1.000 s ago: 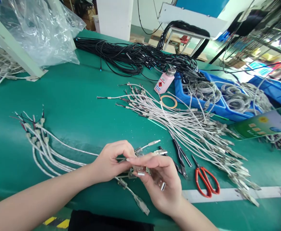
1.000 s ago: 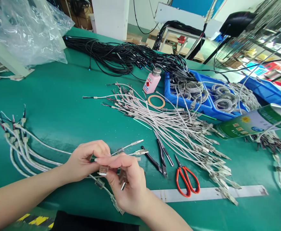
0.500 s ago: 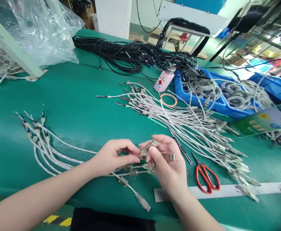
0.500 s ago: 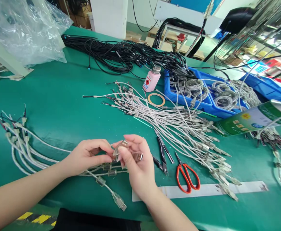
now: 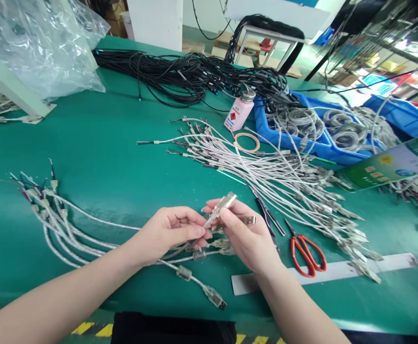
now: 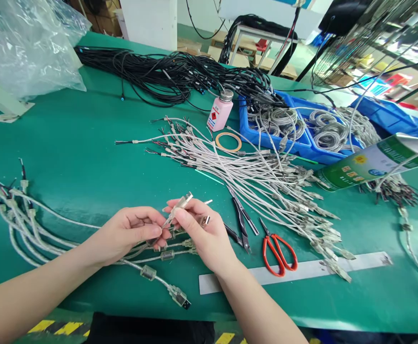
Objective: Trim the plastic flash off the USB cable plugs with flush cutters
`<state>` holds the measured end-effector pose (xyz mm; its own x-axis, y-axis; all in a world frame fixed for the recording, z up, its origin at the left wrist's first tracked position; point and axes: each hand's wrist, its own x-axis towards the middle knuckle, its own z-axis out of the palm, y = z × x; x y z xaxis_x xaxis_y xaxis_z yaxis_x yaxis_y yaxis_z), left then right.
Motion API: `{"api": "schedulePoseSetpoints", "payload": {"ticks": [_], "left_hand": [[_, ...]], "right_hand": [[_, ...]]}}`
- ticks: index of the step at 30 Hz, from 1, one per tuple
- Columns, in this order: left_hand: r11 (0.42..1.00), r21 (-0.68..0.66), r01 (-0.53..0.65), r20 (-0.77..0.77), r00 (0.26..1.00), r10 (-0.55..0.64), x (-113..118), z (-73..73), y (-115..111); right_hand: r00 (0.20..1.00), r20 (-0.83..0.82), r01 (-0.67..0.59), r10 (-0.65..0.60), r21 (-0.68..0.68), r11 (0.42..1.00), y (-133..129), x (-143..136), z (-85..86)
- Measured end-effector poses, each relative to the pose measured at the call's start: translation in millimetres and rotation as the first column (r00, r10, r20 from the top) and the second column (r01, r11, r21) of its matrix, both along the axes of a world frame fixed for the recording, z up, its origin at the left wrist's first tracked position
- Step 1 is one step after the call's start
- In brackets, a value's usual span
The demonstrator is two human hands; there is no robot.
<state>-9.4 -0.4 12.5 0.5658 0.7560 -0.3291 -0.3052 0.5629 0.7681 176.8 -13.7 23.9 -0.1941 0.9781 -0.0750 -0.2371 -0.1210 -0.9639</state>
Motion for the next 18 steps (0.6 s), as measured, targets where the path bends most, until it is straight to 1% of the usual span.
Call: {"api": "schedulePoseSetpoints", "payload": {"ticks": [2,4,6,8,10,13,15,18], "left_hand": [[0.999,-0.053,0.008,0.013,1.0,-0.007,0,1.6,0],[0.995,-0.099,0.03,0.043,0.999,-0.026,0,3.7,-1],[0.99,-0.132,0.055,0.086,0.995,-0.044,0,5.8,-1],[0.986,-0.15,0.077,0.124,0.991,-0.058,-1,7.8,-2],[0.984,-0.156,0.09,0.151,0.986,-0.066,-1,9.4,-2],[0.982,-0.158,0.107,0.167,0.983,-0.08,-1,11.0,-2],[0.98,-0.16,0.116,0.174,0.981,-0.088,-1,11.4,-1],[0.979,-0.161,0.122,0.194,0.977,-0.09,-2,11.6,-2]], "right_hand": [[0.976,0.218,-0.009,-0.019,0.125,0.992,0,2,3.4],[0.925,0.378,-0.043,-0.046,0.223,0.974,1,4,6.8],[0.896,0.44,-0.059,-0.057,0.244,0.968,2,6,8.4],[0.878,0.471,-0.025,-0.09,0.233,0.972,2,7,7.5],[0.868,0.475,0.044,-0.146,0.22,0.975,3,8,4.8],[0.916,0.373,0.102,-0.147,0.137,0.985,5,10,0.1],[0.958,0.268,0.084,-0.105,0.089,0.992,6,12,-1.7],[0.985,0.157,0.057,-0.067,0.067,0.996,7,12,-2.1]]}}
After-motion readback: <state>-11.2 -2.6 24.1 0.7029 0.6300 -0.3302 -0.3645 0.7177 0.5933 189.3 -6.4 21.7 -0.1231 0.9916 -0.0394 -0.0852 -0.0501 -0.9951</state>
